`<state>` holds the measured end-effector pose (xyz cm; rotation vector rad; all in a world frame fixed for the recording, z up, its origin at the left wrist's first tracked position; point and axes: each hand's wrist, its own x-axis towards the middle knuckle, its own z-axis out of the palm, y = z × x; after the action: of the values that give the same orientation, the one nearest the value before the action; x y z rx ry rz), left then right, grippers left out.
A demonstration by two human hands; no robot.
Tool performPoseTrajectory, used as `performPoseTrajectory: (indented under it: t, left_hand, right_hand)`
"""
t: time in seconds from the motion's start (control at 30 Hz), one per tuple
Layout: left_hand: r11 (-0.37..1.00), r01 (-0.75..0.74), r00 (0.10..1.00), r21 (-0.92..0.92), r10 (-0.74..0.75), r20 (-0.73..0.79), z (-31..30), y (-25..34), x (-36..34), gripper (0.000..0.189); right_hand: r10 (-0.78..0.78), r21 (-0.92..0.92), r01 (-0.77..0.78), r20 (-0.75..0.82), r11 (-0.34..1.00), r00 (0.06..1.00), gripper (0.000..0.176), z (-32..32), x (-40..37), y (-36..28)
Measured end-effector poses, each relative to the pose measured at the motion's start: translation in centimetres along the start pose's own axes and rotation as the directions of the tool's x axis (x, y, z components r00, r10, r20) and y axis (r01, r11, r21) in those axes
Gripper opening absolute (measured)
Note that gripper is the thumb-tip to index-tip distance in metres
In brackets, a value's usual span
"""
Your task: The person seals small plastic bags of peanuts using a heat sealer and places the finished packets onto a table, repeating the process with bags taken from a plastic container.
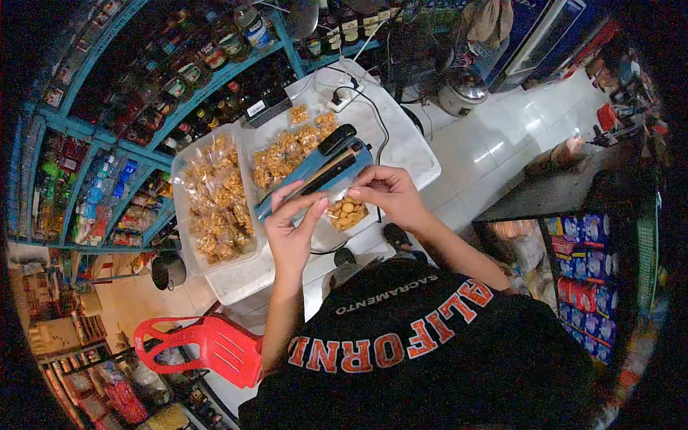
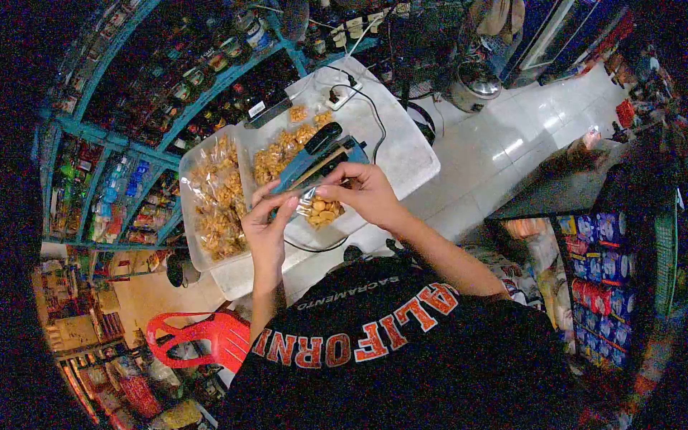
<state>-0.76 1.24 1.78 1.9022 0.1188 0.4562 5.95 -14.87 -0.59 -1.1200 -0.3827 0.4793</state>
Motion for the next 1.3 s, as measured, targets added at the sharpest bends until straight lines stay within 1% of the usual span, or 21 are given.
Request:
performPoseTrajectory:
  t: [0.07, 0.17, 0.3, 0.37, 0.5, 0.6, 0.67, 0.7, 0.77, 0.8, 0.87, 0.9, 0.97, 1.0, 1.07, 1.1, 1.17, 1.2, 1.23, 1.27, 1.3]
  left_hand:
    - [0.99, 0.017, 0.999, -0.142, -0.021, -0.026, -0.1, -0.6, 0.1, 0.007]
    - [0.985, 0.036, 0.998, -0.17, -0.045, -0.051, 0.0, -0.3, 0.1, 0.007]
    - [0.988, 0.014, 0.997, -0.157, -0.026, -0.074, 0.1, 0.0, 0.1, 0.009]
    - [0.994, 0.017, 0.999, -0.109, -0.021, -0.032, 0.1, 0.4, 0.3, 0.01]
    - [0.991, 0.047, 0.999, -0.128, -0.049, -0.013, 0.4, 0.4, 0.6, 0.01]
    - [0.997, -0.001, 0.999, -0.076, -0.001, -0.033, 0.7, 0.1, 0.8, 0.009]
    - [0.999, -0.05, 0.998, 0.021, 0.05, -0.026, 1.0, 0.0, 1.0, 0.008]
    - [0.999, -0.044, 0.999, 0.022, 0.045, -0.03, 1.1, -0.2, 1.1, 0.008]
    - [0.968, -0.163, 0.986, 0.189, 0.156, 0.052, 1.1, -0.7, 1.4, 0.008]
    - [0.968, -0.158, 0.987, 0.193, 0.151, 0.051, 0.9, -0.9, 1.5, 0.008]
    - [0.956, -0.136, 0.99, 0.26, 0.121, 0.073, 0.3, -1.6, 2.1, 0.009]
    - [0.956, -0.133, 0.99, 0.261, 0.117, 0.076, -0.3, -2.3, 2.8, 0.009]
    - [0.968, -0.035, 0.999, 0.249, 0.033, 0.01, -1.8, -4.3, 5.1, 0.013]
    - [0.968, -0.032, 0.999, 0.247, 0.031, 0.009, -2.4, -5.3, 6.4, 0.013]
    - [0.983, 0.16, 0.986, 0.088, -0.164, 0.039, -3.3, -7.2, 9.4, 0.016]
    - [0.983, 0.16, 0.986, 0.087, -0.163, 0.036, -3.6, -8.4, 10.7, 0.016]
    - [0.972, 0.095, 0.95, 0.215, -0.153, 0.271, -3.5, -10.6, 12.8, 0.018]
    - [0.972, 0.1, 0.949, 0.213, -0.157, 0.272, -3.2, -11.3, 13.6, 0.018]
    - [0.967, 0.187, 0.863, 0.171, -0.245, 0.442, -2.9, -12.0, 14.2, 0.019]
    - [0.949, 0.28, 0.737, 0.145, -0.309, 0.601, -2.5, -12.8, 14.7, 0.02]
    - [0.947, 0.288, 0.731, 0.144, -0.315, 0.605, -2.0, -13.3, 15.0, 0.02]
  right_hand:
    - [0.043, -0.005, -0.044, -0.033, 0.999, 0.998, 0.006, 0.2, -0.1, -0.3]
    - [0.061, -0.018, -0.062, -0.051, 0.998, 0.997, 0.006, 0.2, -0.2, -0.2]
    - [0.06, -0.048, -0.062, -0.053, 0.997, 0.997, 0.006, 0.1, -0.1, 0.1]
    - [0.024, 0.008, -0.023, -0.073, 1.0, 0.997, 0.006, 0.0, 0.0, 0.3]
    - [0.011, -0.028, -0.014, -0.093, 1.0, 0.996, 0.006, -0.2, 0.2, 0.3]
    - [-0.007, 0.023, 0.009, -0.08, 1.0, 0.997, 0.007, -0.3, 0.1, 0.3]
    - [0.044, 0.035, -0.04, -0.14, 0.999, 0.989, 0.011, -0.8, 0.0, 1.2]
    - [0.05, 0.035, -0.045, -0.137, 0.998, 0.989, 0.011, -1.1, 0.0, 1.8]
    - [0.084, 0.086, -0.069, -0.188, 0.994, 0.978, 0.014, -1.5, 0.0, 3.0]
    - [0.09, 0.09, -0.074, -0.187, 0.993, 0.978, 0.014, -1.8, 0.0, 3.4]
    - [0.086, -0.068, -0.101, -0.195, 0.993, 0.977, 0.015, -2.3, 0.3, 4.2]
    - [0.09, -0.065, -0.104, -0.198, 0.992, 0.976, 0.015, -2.7, 0.4, 4.9]
    - [0.129, -0.115, -0.152, -0.188, 0.982, 0.974, 0.014, -3.8, 0.8, 7.1]
    - [0.131, -0.117, -0.155, -0.189, 0.981, 0.973, 0.014, -4.5, 1.1, 8.4]
    - [0.026, -0.252, -0.08, -0.209, 0.964, 0.978, 0.021, -5.6, 2.1, 10.5]
    - [0.026, -0.254, -0.079, -0.206, 0.964, 0.978, 0.021, -5.9, 2.7, 11.3]
    - [0.142, -0.168, -0.197, -0.296, 0.966, 0.945, 0.021, -6.1, 3.8, 12.4]
    - [0.147, -0.168, -0.203, -0.297, 0.965, 0.943, 0.021, -6.0, 4.4, 12.5]
    - [0.078, -0.267, -0.168, -0.317, 0.949, 0.945, 0.021, -5.9, 5.0, 12.7]
    - [0.011, -0.364, -0.138, -0.33, 0.921, 0.944, 0.021, -5.7, 5.4, 13.0]
    - [0.019, -0.362, -0.148, -0.336, 0.92, 0.942, 0.021, -5.6, 5.6, 13.3]
